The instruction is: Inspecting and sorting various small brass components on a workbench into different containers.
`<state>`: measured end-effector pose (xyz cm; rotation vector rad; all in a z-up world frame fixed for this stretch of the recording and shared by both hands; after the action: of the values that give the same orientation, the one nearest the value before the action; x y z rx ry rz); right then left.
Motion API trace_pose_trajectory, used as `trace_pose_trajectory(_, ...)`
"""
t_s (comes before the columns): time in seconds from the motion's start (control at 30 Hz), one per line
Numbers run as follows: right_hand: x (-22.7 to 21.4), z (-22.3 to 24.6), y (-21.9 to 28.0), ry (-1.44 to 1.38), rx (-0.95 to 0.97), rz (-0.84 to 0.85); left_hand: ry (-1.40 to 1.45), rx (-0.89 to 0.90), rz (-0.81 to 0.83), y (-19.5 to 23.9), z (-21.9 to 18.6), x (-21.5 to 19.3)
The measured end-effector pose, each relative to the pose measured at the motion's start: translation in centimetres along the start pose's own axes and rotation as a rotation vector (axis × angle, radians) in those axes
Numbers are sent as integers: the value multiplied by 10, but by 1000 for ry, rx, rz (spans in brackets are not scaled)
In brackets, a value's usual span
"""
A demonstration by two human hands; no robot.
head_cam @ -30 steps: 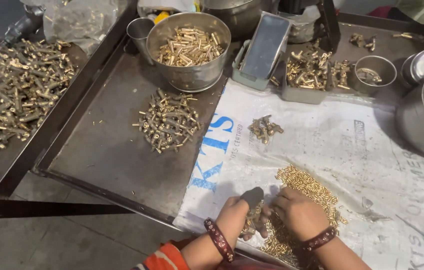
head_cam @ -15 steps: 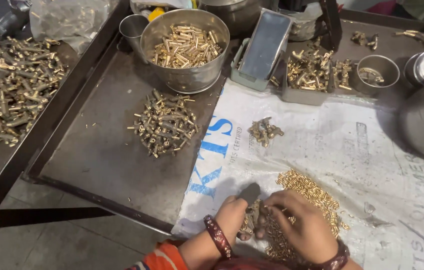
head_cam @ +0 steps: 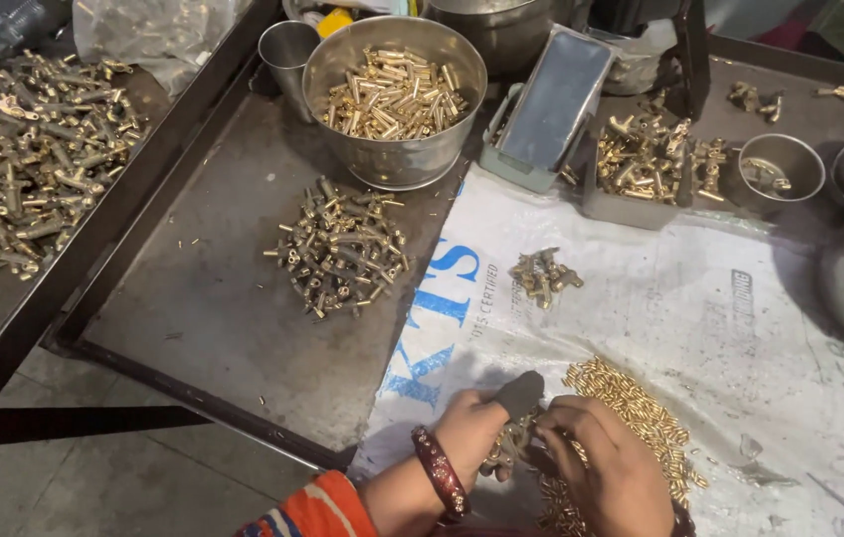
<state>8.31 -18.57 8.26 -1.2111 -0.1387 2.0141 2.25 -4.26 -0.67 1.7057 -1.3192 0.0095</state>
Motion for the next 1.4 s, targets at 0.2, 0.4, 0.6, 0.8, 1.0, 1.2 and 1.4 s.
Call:
trace_pose_trajectory(0.2, -4, -8, 16, -20, 65, 31, -15, -55, -55, 10, 7, 11)
trace_pose_trajectory(0.4, -9, -11, 32, -104, 88, 48, -71, -70, -89, 18, 16, 25)
trace_pose_trajectory(0.6, -11, -30, 55, -68, 182, 135, -384, 18, -141, -5, 41, 16)
trace_pose_trajectory(0.8, 7, -68, 84, -150, 389, 311, -761, -45, -333, -27, 15, 2)
trace_pose_trajectory(1.0, 7, -78, 82, -197, 401, 313, -840, 698, -927, 20, -156, -66)
trace_pose_trajectory(1.2, 22, -72, 59, -220, 378, 367, -1385, 1036, -1104, 12, -184, -65)
trace_pose_trajectory(1.4, 39, -67, 49, -213, 338, 404, -1310, 836, -490, -71, -115, 27)
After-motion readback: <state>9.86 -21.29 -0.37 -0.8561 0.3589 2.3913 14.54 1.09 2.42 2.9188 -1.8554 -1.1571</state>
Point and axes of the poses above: each hand's wrist, its own y-axis away from the middle knuckle, its own x-axis out of the palm, z = x × y, the point moved 3 cm from there along -y, towards the middle knuckle, and after that the axes turned 10 degrees about -x, right-handed, at the moved point
